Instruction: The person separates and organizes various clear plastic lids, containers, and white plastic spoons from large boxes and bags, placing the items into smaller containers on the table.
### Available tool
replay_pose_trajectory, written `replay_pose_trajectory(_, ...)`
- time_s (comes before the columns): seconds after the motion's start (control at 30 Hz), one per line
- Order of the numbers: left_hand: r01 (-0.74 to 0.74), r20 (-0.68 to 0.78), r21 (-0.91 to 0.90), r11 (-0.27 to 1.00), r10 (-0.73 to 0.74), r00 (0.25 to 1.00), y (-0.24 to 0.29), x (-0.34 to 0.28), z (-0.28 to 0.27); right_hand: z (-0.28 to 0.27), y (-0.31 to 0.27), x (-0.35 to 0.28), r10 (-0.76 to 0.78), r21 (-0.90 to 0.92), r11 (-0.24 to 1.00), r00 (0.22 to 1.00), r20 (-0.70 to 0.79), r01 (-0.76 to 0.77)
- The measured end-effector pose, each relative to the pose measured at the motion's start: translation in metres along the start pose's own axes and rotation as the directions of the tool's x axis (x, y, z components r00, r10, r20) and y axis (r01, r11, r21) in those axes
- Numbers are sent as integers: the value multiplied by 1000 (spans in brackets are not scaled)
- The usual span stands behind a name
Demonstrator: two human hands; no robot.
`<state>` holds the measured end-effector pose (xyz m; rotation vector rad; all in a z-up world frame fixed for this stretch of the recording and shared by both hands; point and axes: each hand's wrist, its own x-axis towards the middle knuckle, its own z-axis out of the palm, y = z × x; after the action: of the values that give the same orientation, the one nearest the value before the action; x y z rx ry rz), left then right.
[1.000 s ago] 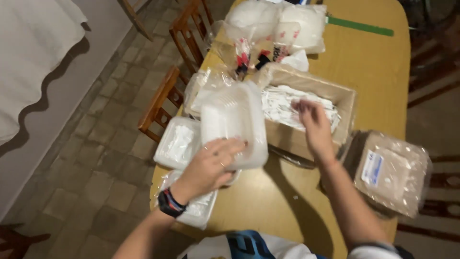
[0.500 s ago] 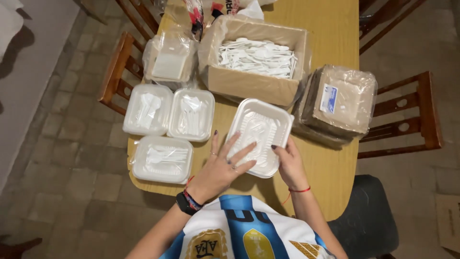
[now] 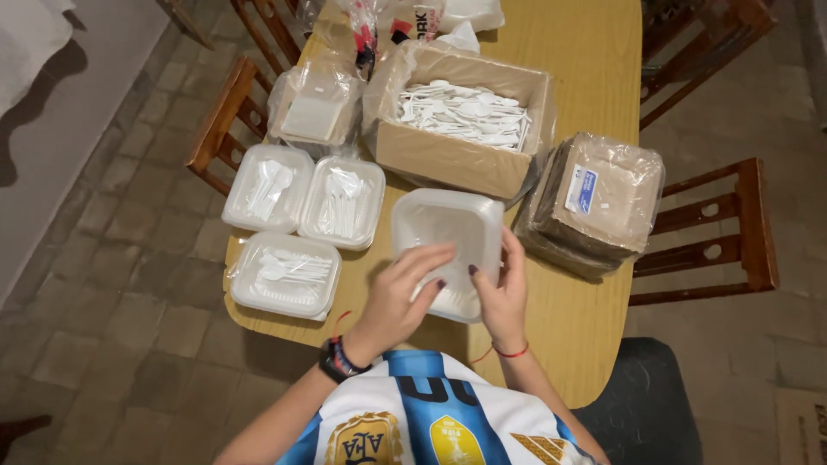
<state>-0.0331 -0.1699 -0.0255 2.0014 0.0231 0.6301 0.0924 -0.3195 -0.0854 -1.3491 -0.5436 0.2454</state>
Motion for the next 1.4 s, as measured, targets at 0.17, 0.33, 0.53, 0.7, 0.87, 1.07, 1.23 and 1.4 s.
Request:
replay_pose_trajectory(0.17,119,-13,-155,981,-122,992,-5,14,26,16,-3,-7,-32,-272,962,999,-18,25)
replay_pose_trajectory(0.33,251,-65,-419,873,-304,951,-14,19,33,23,-25,-15,-243,-469,846,967,79,251)
replay_pose_trajectory(0.53,306,-185,-295,905,-368,911,-12,18,21,17,-33,-21,-248,-323,899,953,177,294)
replay_pose_trajectory(0.7,267,-78,-630,729,-402,913,-12,12,15,15,-47,-14,-235,-58,968,964,123,243)
replay_pose_trajectory(0.87,237,-55,-663,710,-362,931,2,17,16,19,-55,-10,-238,-55,968,963,123,246)
replay_pose_trajectory(1.07,331,-89,-500,800,-428,899,-4,12,12,16,-54,-13,-261,-133,950,951,167,284)
replay_pose_trajectory(1.23,312,-79,-545,778,-418,905,-24,1,-17,-52,-45,30,-355,-480,808,932,66,342)
replay_pose_trajectory(1.4,294,-185,-534,793,-449,874,-22,-19,-51,-188,8,84,-550,-905,424,785,-286,-33)
